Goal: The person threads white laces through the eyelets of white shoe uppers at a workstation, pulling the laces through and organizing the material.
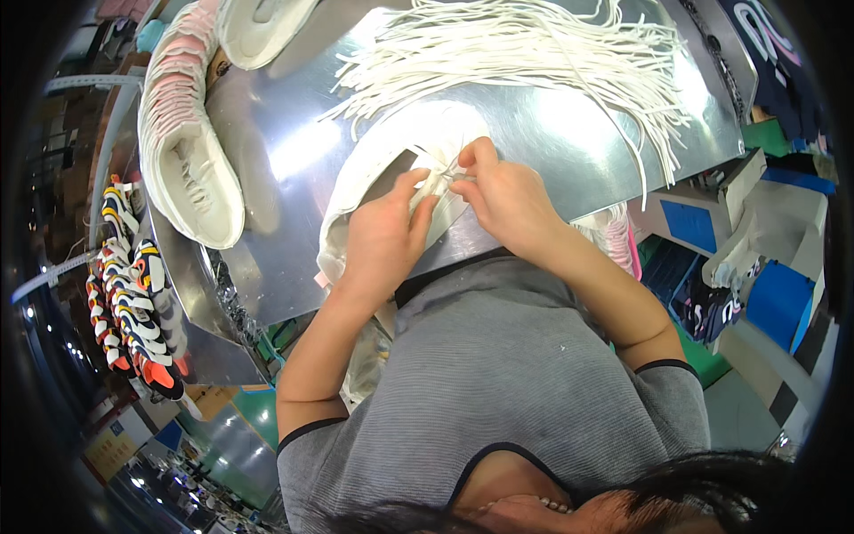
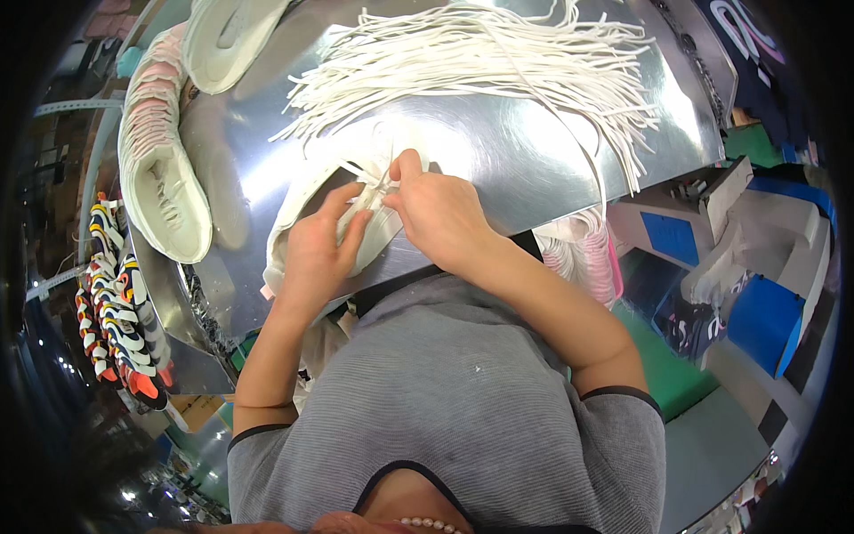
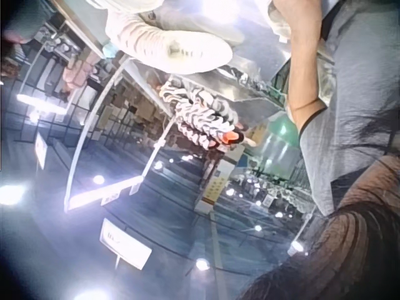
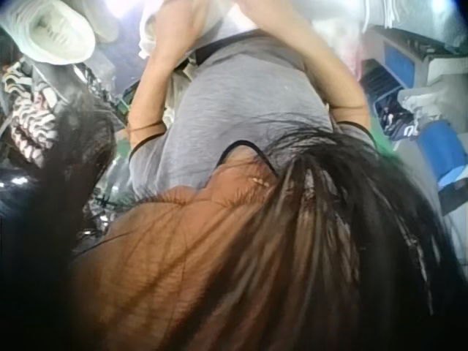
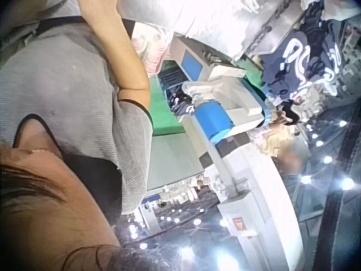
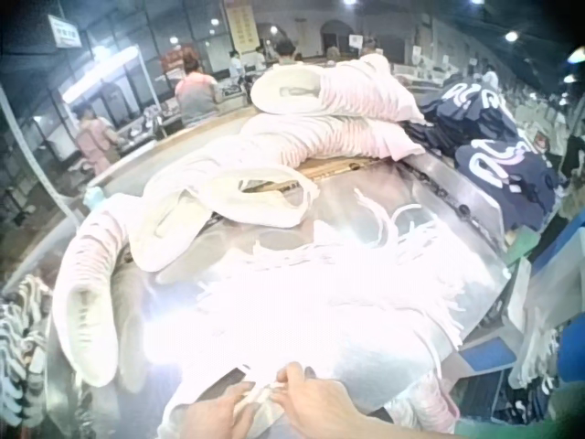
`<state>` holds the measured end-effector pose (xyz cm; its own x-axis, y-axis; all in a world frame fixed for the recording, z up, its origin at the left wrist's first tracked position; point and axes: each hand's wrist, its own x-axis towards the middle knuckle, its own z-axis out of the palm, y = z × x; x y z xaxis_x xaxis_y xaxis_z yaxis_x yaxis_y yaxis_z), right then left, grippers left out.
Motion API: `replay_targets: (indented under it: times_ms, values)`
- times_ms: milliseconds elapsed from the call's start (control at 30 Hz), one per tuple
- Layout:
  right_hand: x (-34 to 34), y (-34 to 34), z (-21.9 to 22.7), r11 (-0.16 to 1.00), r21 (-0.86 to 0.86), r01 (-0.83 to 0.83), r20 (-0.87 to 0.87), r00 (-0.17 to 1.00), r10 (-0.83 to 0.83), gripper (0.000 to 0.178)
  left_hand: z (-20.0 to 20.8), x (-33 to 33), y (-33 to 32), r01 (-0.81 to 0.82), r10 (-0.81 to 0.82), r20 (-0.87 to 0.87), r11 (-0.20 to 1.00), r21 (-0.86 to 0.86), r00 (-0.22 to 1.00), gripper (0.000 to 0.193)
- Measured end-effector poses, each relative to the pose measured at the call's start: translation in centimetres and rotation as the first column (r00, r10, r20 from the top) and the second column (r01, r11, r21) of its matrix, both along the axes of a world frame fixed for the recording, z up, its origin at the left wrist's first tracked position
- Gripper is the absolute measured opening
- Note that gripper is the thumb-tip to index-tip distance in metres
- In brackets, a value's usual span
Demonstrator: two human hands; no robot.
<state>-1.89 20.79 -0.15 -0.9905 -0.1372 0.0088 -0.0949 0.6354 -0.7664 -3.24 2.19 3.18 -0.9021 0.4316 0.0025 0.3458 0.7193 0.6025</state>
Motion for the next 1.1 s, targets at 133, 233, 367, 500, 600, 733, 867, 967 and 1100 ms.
replay_targets:
  times_ms: [133,233,367,500,600,733,867,967,1100]
  values:
    - [-0.2,-0.4,1.3,0.995,0.095,-0.011,0.094,0.996,0.002,0.03,0.5,-0.6,0.1,0.056,-0.056,0.016,0.998,-0.025,0.998,0.034]
    - [-0.3,-0.4,1.4,0.997,0.072,-0.011,0.026,1.0,0.009,0.03,0.4,-0.2,0.1,0.163,-0.166,-0.076,0.986,-0.035,0.983,0.035]
    - [-0.1,-1.1,0.3,0.999,-0.037,0.009,-0.051,0.999,-0.011,0.026,-0.7,0.0,-0.2,0.247,-0.241,-0.154,0.969,0.024,0.958,0.036]
    - [1.3,-0.8,0.0,0.993,-0.109,0.034,-0.135,0.99,-0.048,0.024,-0.2,0.9,-0.5,0.12,-0.107,-0.083,0.978,0.168,0.991,0.037]
    - [2.3,-0.6,1.2,1.0,-0.001,0.017,-0.078,0.997,-0.017,0.025,0.3,1.3,-0.7,0.097,-0.099,0.029,0.992,0.077,0.995,0.039]
    - [2.4,-1.3,1.7,0.98,0.19,0.05,-0.118,0.993,-0.028,0.023,0.2,0.6,-0.3,0.224,-0.224,-0.002,0.974,-0.025,0.975,0.045]
    - [1.9,-2.8,1.3,0.957,0.275,0.092,-0.064,0.995,-0.078,0.022,-0.5,1.2,0.5,0.284,-0.283,-0.106,0.959,-0.002,0.953,0.052]
    - [2.2,-1.8,1.3,0.977,0.209,0.045,-0.04,0.999,-0.037,0.027,-0.7,1.3,0.1,0.304,-0.305,-0.145,0.952,-0.033,0.941,0.054]
    - [3.4,4.6,6.5,0.995,-0.081,0.066,0.173,0.984,-0.051,0.038,0.6,1.3,-1.5,0.243,-0.273,-0.31,0.961,-0.131,0.911,0.038]
